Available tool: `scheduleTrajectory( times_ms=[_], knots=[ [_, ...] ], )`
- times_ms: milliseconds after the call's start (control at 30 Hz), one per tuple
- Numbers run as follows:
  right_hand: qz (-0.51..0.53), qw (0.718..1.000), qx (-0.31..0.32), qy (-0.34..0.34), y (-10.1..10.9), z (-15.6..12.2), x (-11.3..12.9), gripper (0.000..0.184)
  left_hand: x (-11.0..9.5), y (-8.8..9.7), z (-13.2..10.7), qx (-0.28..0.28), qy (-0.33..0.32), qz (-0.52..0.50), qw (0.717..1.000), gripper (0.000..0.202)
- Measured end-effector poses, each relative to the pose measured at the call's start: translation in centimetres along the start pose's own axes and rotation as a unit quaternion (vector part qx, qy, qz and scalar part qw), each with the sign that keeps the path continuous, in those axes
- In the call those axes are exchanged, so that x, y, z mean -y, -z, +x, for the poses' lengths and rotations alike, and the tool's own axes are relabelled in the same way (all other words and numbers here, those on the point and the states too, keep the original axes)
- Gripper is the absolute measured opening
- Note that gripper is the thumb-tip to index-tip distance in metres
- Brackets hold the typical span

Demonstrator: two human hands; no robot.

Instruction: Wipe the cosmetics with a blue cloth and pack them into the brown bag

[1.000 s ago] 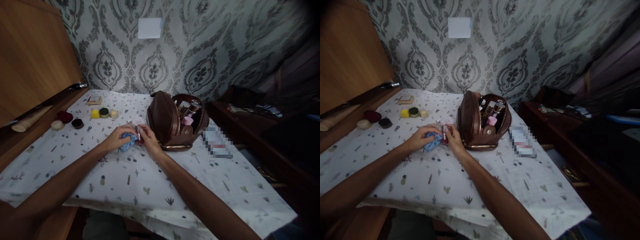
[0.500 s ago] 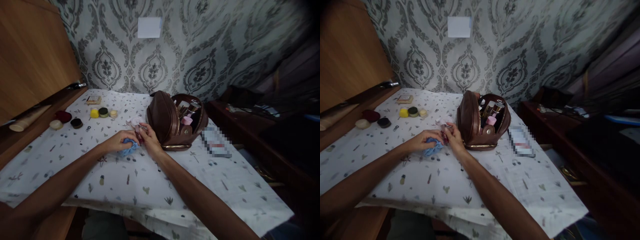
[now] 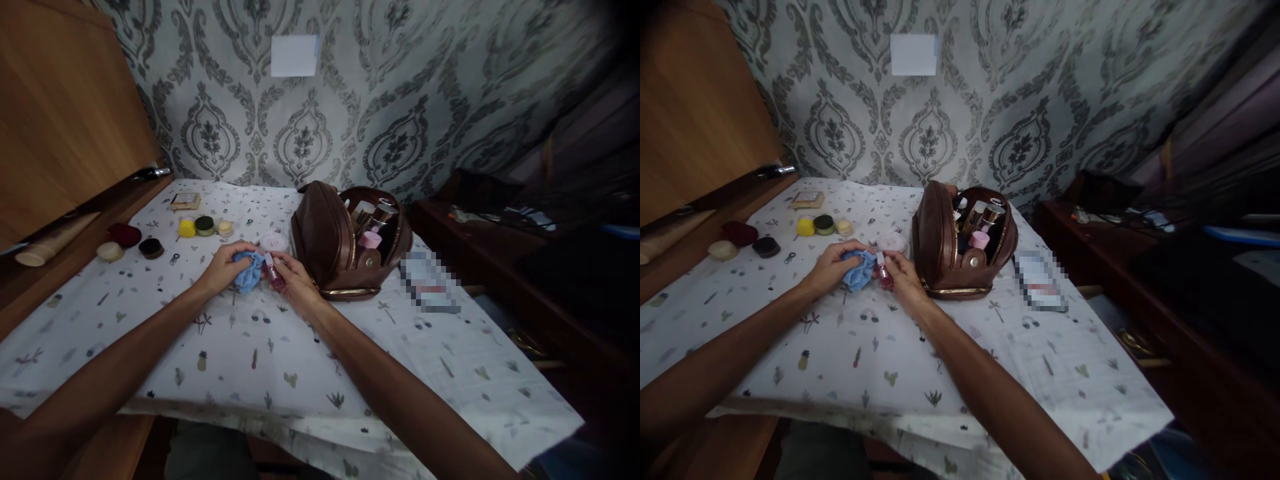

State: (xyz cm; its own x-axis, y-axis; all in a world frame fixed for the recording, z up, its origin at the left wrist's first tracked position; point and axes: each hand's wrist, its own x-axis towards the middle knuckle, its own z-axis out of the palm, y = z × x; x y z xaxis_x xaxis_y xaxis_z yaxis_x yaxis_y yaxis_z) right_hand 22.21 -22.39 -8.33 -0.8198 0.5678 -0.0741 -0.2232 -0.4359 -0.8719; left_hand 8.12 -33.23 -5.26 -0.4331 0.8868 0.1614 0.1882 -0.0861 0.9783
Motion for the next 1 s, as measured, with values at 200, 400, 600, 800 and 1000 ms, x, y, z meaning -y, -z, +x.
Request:
scheduleTrajectory(
  times_ms=[200, 400, 600, 800, 1000],
  knots=[
    [-0.043, 0.999, -0.004, 0.018, 0.3, 0.3, -0.1, 0.043, -0.1, -0.1, 0.0, -0.01, -0.062, 0.083, 0.995, 0.025],
    [-0.017, 0.998, -0.008, 0.057, 0.2, 0.6, -0.5, 0.042, -0.6, -0.7, -0.5, 0.001, -0.109, 0.138, 0.985, 0.024],
    [0.017, 0.998, -0.025, 0.052, 0.2, 0.4, -0.1, 0.038, -0.4, -2.1, -1.3, 0.068, -0.176, 0.181, 0.965, 0.024],
    [0.058, 0.997, -0.052, 0.024, 0.5, 0.7, 0.2, 0.037, 0.2, -3.3, -1.9, 0.172, -0.207, 0.184, 0.945, 0.025],
    [0.091, 0.995, -0.047, -0.015, 0.2, 0.5, 0.6, 0.03, -0.6, -2.6, -1.8, 0.156, -0.142, 0.128, 0.969, 0.024]
  ],
)
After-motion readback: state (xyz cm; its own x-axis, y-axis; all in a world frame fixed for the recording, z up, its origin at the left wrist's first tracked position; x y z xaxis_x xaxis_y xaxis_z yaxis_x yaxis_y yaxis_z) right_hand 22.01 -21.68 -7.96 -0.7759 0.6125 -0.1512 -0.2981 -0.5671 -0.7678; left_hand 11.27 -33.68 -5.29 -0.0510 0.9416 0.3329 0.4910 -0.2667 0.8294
